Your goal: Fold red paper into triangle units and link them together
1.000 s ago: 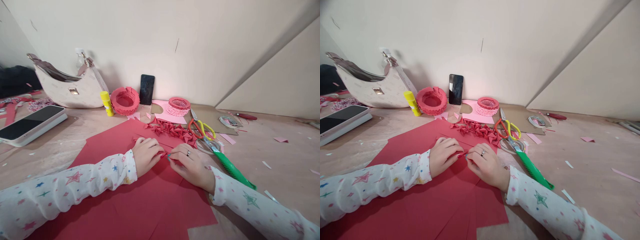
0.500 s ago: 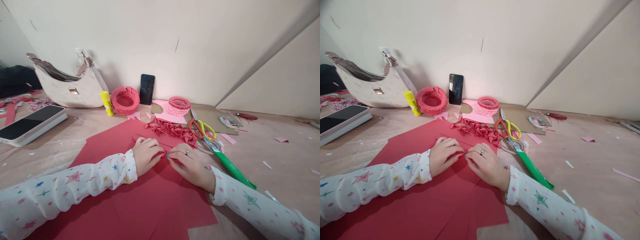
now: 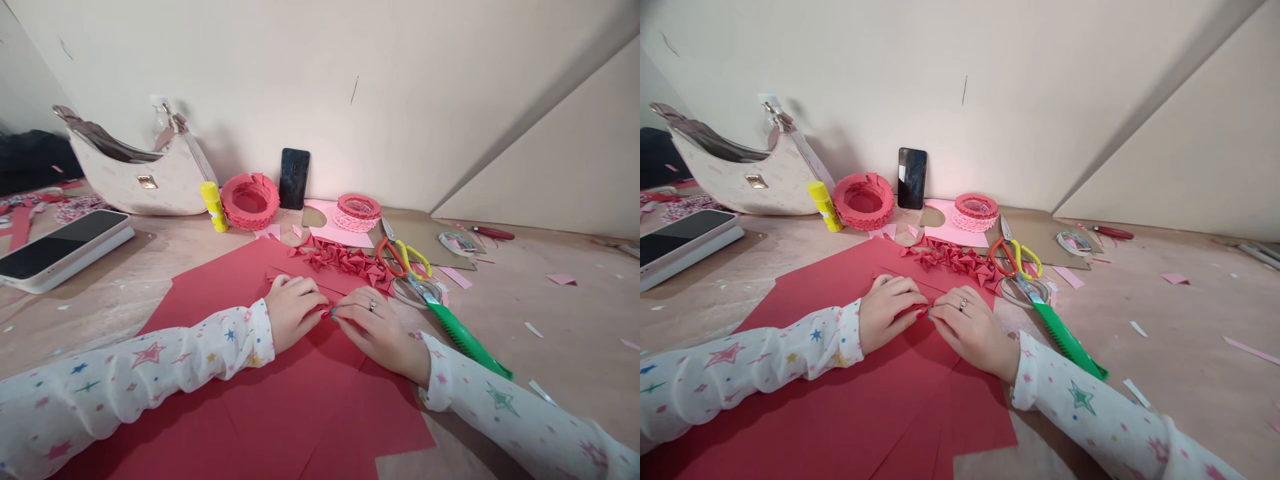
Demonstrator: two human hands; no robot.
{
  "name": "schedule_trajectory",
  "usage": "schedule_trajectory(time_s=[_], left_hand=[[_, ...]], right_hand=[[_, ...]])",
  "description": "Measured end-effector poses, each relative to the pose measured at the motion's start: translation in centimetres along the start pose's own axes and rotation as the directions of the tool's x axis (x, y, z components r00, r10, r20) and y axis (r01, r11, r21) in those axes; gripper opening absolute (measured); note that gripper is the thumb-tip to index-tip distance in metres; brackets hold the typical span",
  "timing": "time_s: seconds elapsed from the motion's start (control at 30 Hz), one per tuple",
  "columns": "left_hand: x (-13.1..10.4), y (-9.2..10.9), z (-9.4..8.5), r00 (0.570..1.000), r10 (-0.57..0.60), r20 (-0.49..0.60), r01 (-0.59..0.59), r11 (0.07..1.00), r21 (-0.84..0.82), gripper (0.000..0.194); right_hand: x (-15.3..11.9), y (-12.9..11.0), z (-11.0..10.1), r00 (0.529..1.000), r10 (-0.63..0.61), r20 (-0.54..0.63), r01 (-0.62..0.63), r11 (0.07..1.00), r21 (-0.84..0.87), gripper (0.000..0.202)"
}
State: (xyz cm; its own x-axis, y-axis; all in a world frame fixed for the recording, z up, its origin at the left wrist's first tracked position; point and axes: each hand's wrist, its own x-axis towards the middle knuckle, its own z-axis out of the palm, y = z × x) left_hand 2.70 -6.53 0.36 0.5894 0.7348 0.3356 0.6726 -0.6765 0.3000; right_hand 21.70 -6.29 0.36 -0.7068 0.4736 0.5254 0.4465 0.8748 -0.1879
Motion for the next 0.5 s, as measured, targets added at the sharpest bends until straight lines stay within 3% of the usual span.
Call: schedule_trajectory(time_s=[0.13, 0.23, 0.37, 0.5], left_hand=[[0.01, 0.18, -0.31, 1.0, -0.014, -0.01, 0.014, 1.0, 0.005, 0.016], [0.01, 0.23, -0.52, 0.999, -0.04, 0.0, 0.04, 0.999, 0.01, 0.018], [-0.02, 0.19, -0.66, 0.998, -0.059, 0.012, 0.058, 0.998, 0.01, 0.018], [-0.11, 0.11, -0.7, 0.999, -0.051, 0.015, 0.05, 0.999, 0.009, 0.017]], right_hand=[[0.12, -0.11, -0.16, 0.999, 0.05, -0.004, -0.05, 0.999, -0.02, 0.016], [0.25, -0.24, -0.31, 0.994, 0.084, -0.069, -0.086, 0.996, -0.033, 0.019], [0.28, -0.22, -0.34, 0.991, 0.06, -0.119, -0.068, 0.995, -0.067, 0.016], [0.45, -0.29, -0.49, 0.998, 0.007, -0.068, -0.015, 0.994, -0.109, 0.012]])
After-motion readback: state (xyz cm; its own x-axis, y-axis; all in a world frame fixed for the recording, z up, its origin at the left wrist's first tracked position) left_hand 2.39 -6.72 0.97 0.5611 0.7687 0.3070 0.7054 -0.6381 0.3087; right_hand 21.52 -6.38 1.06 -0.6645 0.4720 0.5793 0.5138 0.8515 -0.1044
